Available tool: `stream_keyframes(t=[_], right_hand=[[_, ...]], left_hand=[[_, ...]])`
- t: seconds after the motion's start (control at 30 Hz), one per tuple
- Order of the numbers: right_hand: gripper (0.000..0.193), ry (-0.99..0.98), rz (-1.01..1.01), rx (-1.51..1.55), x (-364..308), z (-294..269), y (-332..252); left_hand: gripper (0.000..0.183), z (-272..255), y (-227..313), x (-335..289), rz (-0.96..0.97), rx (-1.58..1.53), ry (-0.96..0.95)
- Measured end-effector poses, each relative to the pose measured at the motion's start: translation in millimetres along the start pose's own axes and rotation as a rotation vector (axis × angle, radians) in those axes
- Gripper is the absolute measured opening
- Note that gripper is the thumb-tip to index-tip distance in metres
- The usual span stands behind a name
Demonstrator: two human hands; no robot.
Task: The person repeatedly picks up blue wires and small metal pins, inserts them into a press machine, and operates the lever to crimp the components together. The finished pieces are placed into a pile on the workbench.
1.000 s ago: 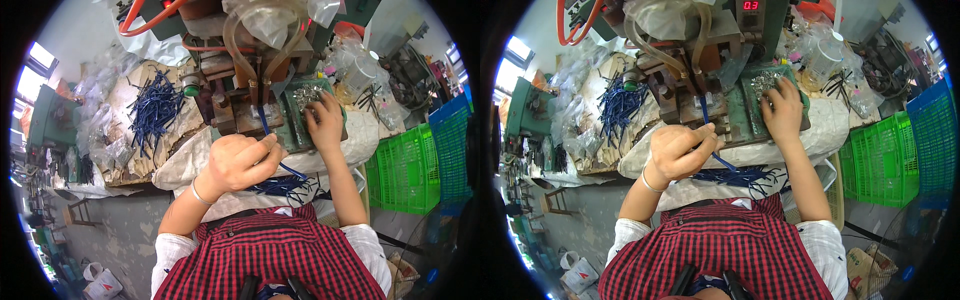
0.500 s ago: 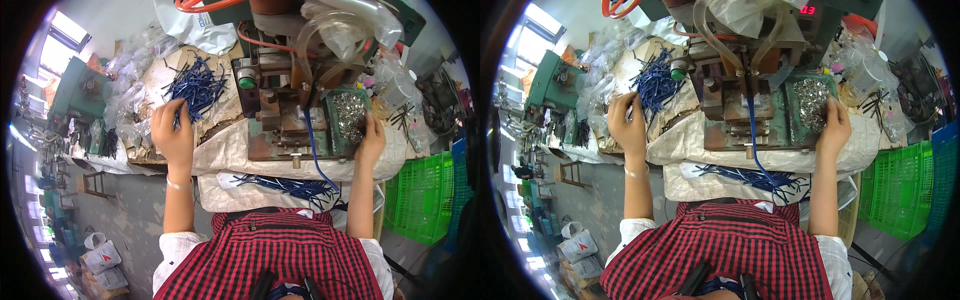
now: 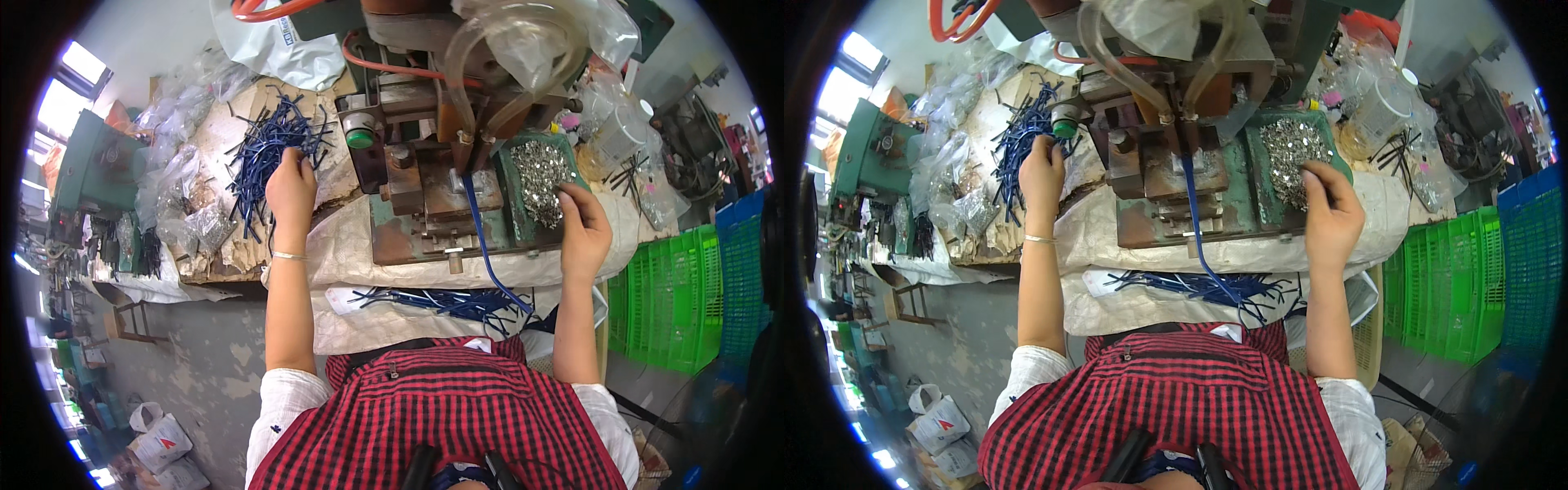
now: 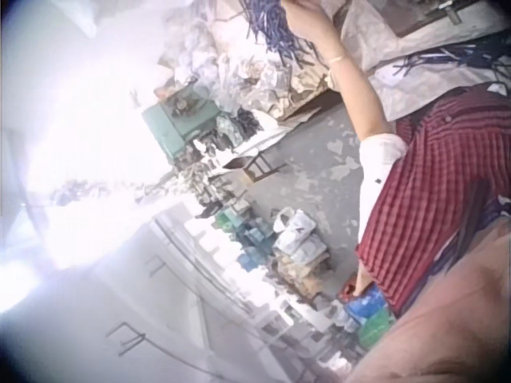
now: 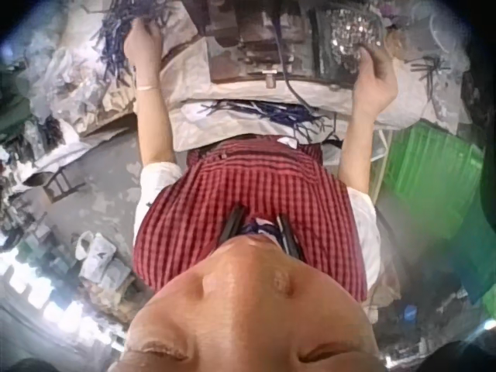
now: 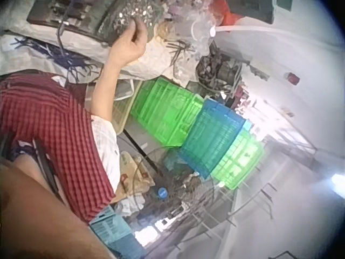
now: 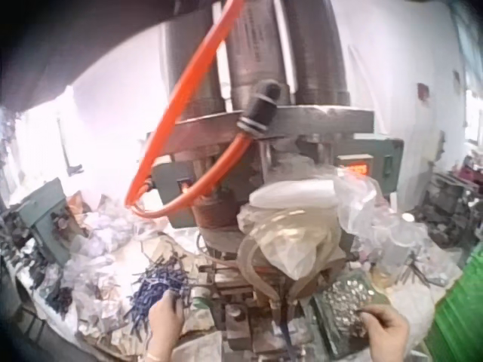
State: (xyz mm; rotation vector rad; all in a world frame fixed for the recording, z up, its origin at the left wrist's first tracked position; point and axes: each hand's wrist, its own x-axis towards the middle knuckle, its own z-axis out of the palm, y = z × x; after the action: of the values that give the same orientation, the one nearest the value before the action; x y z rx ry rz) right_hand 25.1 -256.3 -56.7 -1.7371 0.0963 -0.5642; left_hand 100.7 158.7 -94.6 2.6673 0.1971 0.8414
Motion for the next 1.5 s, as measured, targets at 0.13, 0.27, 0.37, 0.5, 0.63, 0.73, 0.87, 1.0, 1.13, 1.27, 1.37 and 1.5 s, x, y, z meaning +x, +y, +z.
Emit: stream_keyframes(t=[0.13, 0.27, 0.37, 0.5, 0.63, 0.73, 0.87, 1.0, 1.13, 1.27, 1.37, 1.5], right_hand=[[0.02, -0.249, -0.215, 0.003, 6.5, 47.8, -50.2], [0.027, -0.203, -0.083, 0.276, -1.5, 92.4, -56.6], [0.035, -0.177, 0.028, 0.454, -8.3, 97.5, -57.5], [0.043, -0.222, 0.139, 0.643, -5.8, 100.2, -70.6], [0.044, -0.224, 0.206, 0.693, -8.1, 101.5, -89.8], [0.048, -0.274, 0.046, 0.501, -17.9, 87.1, -93.0], [0.037, -0.239, -0.269, -0.137, 10.6, 56.7, -64.0], [0.025, -0.072, -0.343, -0.877, 28.7, 18.9, 13.5], [0.019, 0.018, -0.353, -0.767, 30.1, 9.0, 48.8], [0.013, 0.02, -0.423, -0.739, 43.3, 38.1, 29.3], [0.013, -0.097, -0.38, -0.877, 52.2, 60.0, 15.8], [0.013, -0.149, -0.502, -1.016, 45.9, 42.8, 19.1]], left_hand=[[0.018, -9.0, 4.0, 0.6, -0.185, -0.559, -0.211], [0.021, -12.4, 22.5, -21.3, -0.225, -0.747, -0.243], [0.01, -46.4, 56.6, -30.6, -0.353, -0.868, -0.075], [0.004, -105.8, 110.2, -12.8, 0.182, -0.734, 0.262], [0.018, -126.7, 142.2, -21.5, 0.559, -0.749, 0.383], [0.025, -118.2, 148.8, -35.7, 0.73, -0.602, 0.304], [0.026, -101.2, 170.3, -48.0, 0.973, -0.6, 0.125], [0.031, -84.5, 189.1, -48.8, 1.029, -0.54, 0.186], [0.032, -77.8, 187.7, -47.8, 1.051, -0.571, 0.214], [0.031, -79.2, 185.4, -49.3, 1.035, -0.567, 0.163], [0.029, -85.8, 183.9, -53.4, 0.99, -0.592, 0.089], [0.025, -114.7, 142.0, -68.5, 0.884, -0.433, 0.11]])
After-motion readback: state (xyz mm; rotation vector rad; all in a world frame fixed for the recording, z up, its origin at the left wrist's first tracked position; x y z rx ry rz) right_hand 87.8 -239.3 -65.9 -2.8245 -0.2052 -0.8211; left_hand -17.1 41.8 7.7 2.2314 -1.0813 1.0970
